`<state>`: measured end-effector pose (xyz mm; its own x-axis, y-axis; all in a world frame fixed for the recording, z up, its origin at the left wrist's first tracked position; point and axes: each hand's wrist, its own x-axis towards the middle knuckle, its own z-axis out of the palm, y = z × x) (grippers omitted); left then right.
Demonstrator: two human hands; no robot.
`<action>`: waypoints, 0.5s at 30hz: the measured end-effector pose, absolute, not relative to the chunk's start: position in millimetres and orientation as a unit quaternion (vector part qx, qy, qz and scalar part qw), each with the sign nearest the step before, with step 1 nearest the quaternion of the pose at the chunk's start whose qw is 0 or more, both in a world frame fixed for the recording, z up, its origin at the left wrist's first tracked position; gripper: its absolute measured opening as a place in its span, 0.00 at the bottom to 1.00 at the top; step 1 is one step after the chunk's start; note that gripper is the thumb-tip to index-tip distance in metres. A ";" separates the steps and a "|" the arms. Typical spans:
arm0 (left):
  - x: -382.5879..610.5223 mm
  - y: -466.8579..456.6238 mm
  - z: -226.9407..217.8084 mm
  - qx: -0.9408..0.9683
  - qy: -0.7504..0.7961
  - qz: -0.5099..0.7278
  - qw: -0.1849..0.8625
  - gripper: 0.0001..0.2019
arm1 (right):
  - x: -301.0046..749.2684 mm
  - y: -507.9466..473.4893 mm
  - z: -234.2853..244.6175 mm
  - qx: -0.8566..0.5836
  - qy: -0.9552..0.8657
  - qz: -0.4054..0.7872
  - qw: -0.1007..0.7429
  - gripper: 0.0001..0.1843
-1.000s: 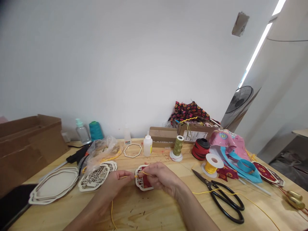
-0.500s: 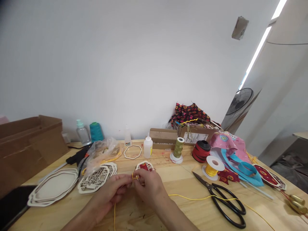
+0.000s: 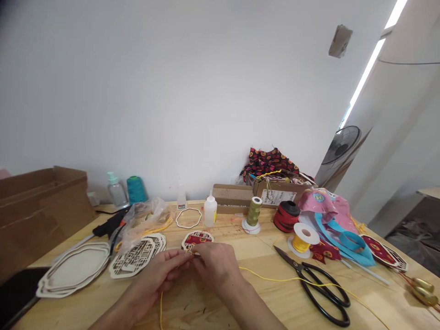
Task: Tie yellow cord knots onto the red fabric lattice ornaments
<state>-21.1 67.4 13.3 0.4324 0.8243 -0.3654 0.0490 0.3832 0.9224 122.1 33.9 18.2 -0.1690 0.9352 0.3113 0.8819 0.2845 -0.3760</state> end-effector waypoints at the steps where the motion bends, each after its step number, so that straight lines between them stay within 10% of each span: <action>1: -21.2 67.6 12.9 0.483 0.455 0.279 0.695 0.15 | 122.2 34.0 18.5 -0.596 -0.761 0.060 0.249 0.09; 15: -26.7 68.6 16.8 0.490 0.471 0.264 0.684 0.18 | 145.1 34.5 26.8 -0.607 -0.708 0.167 0.321 0.10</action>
<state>-26.7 68.6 16.8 0.4167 0.8227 -0.3867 0.1005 0.3811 0.9191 145.1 34.5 26.8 -0.0585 0.9663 0.2507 0.7516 0.2079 -0.6260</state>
